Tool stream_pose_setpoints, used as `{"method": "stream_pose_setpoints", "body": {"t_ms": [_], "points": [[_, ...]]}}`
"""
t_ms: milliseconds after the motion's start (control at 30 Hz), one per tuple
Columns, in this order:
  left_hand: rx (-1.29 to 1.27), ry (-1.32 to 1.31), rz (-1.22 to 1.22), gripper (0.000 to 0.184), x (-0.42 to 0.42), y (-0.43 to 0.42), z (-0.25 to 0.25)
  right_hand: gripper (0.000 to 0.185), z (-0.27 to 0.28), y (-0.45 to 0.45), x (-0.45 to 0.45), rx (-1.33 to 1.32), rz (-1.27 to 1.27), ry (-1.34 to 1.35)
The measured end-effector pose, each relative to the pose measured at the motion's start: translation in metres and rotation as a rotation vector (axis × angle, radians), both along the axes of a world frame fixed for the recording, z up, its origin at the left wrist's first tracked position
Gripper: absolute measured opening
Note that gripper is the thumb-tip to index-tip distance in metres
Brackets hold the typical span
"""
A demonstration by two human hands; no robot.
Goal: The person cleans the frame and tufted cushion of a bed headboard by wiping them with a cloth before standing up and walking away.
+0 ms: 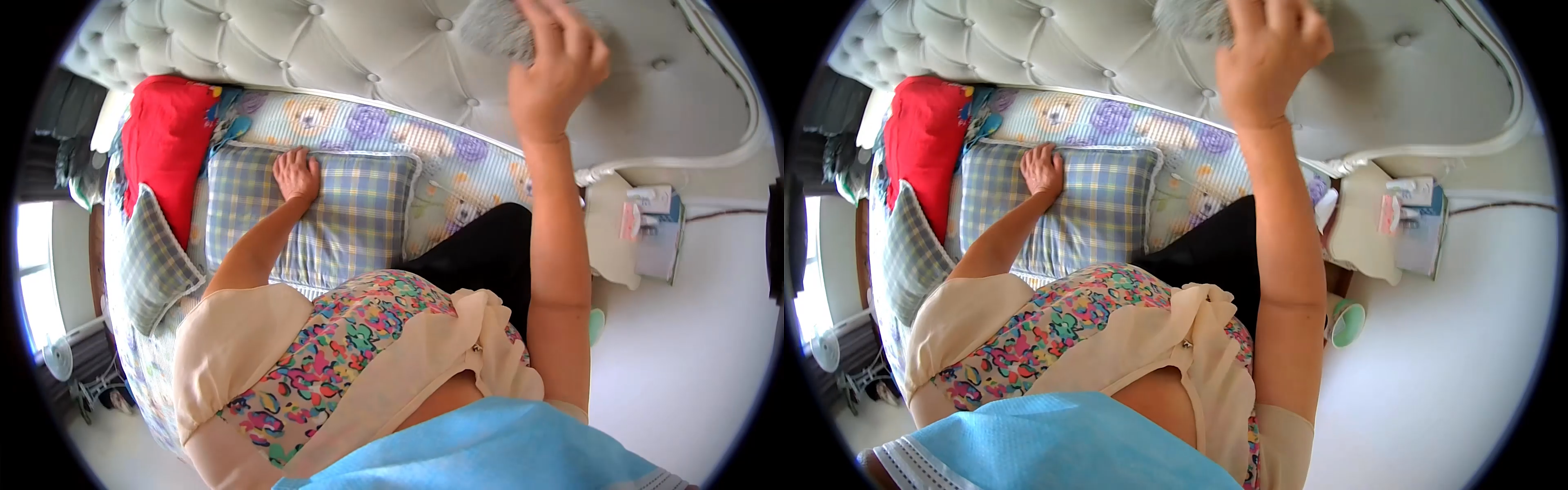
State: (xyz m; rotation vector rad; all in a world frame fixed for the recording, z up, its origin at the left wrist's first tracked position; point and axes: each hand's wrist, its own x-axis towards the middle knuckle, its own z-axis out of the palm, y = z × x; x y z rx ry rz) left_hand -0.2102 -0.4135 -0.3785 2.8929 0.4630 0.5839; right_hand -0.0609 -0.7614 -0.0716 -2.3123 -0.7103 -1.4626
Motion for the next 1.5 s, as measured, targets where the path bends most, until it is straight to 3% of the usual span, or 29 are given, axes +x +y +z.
{"method": "stream_pose_setpoints", "body": {"t_ms": [67, 100, 233, 300, 333, 400, 433, 600, 700, 800, 833, 967, 1033, 1067, 1133, 1167, 1233, 1300, 1367, 1433, 1500], "points": [[0.002, -0.036, -0.002, 0.031, -0.001, 0.002, 0.001, 0.06, -0.01, 0.004, 0.031, 0.028, -0.059, -0.081], [-0.017, -0.027, 0.01, 0.031, -0.001, 0.001, 0.003, 0.051, -0.034, 0.003, 0.031, -0.088, -0.135, -0.199], [-0.062, -0.077, -0.002, 0.03, 0.0, 0.001, 0.001, 0.039, -0.143, -0.007, -0.007, -0.208, -0.071, 0.135], [-0.066, -0.087, -0.009, 0.031, -0.002, 0.0, 0.002, 0.044, -0.173, -0.019, -0.023, -0.298, -0.07, 0.334], [-0.066, -0.088, -0.009, 0.031, -0.002, 0.0, 0.001, 0.044, -0.168, -0.022, -0.034, -0.291, -0.052, 0.303], [-0.113, -0.045, 0.012, 0.031, -0.002, -0.002, 0.008, 0.054, -0.148, -0.011, -0.037, -0.249, 0.002, 0.562], [-0.122, -0.087, -0.005, 0.032, -0.002, 0.0, 0.003, 0.054, -0.132, 0.002, -0.031, -0.253, 0.023, 0.54], [-0.163, -0.065, 0.014, 0.034, -0.002, -0.002, 0.011, 0.055, 0.045, 0.094, -0.013, -0.168, 0.229, -0.02], [-0.148, -0.07, -0.004, 0.033, -0.004, -0.001, 0.008, 0.06, 0.093, 0.141, 0.034, -0.089, 0.219, -0.281], [-0.15, -0.086, -0.012, 0.032, -0.005, -0.003, 0.013, 0.05, 0.055, 0.159, 0.05, -0.214, 0.029, -0.371], [-0.148, -0.083, -0.018, 0.031, -0.003, -0.002, 0.011, 0.035, 0.022, 0.155, 0.054, -0.217, 0.0, -0.335], [-0.141, -0.084, -0.036, 0.031, -0.003, 0.0, 0.007, 0.02, -0.107, 0.114, 0.015, -0.317, 0.096, -0.008], [-0.148, -0.082, -0.043, 0.031, -0.006, -0.001, 0.005, 0.022, -0.162, 0.082, -0.006, -0.402, 0.166, 0.194], [-0.141, -0.1, -0.043, 0.031, -0.004, 0.0, 0.007, 0.022, -0.161, 0.072, -0.015, -0.403, 0.157, 0.197], [-0.135, -0.092, -0.039, 0.031, -0.003, -0.001, 0.005, 0.029, -0.159, 0.055, -0.028, -0.459, 0.225, 0.489], [-0.132, -0.085, -0.03, 0.031, -0.002, 0.0, 0.005, 0.042, -0.14, 0.059, -0.033, -0.429, 0.237, 0.501], [-0.125, -0.061, -0.021, 0.032, -0.002, 0.0, 0.004, 0.029, -0.084, 0.081, -0.033, -0.328, 0.228, 0.341], [-0.111, -0.062, -0.025, 0.031, -0.003, 0.0, 0.004, 0.052, -0.021, 0.107, -0.019, -0.22, 0.229, 0.051], [-0.094, -0.048, -0.017, 0.03, -0.003, -0.002, 0.008, 0.046, 0.02, 0.125, 0.003, -0.11, 0.166, -0.185], [-0.083, -0.043, -0.025, 0.03, -0.002, 0.0, 0.007, 0.034, 0.03, 0.124, 0.023, -0.164, 0.229, -0.22], [-0.078, -0.03, -0.026, 0.031, -0.003, -0.001, 0.006, 0.033, -0.021, 0.109, 0.039, -0.156, 0.269, -0.324]]}}
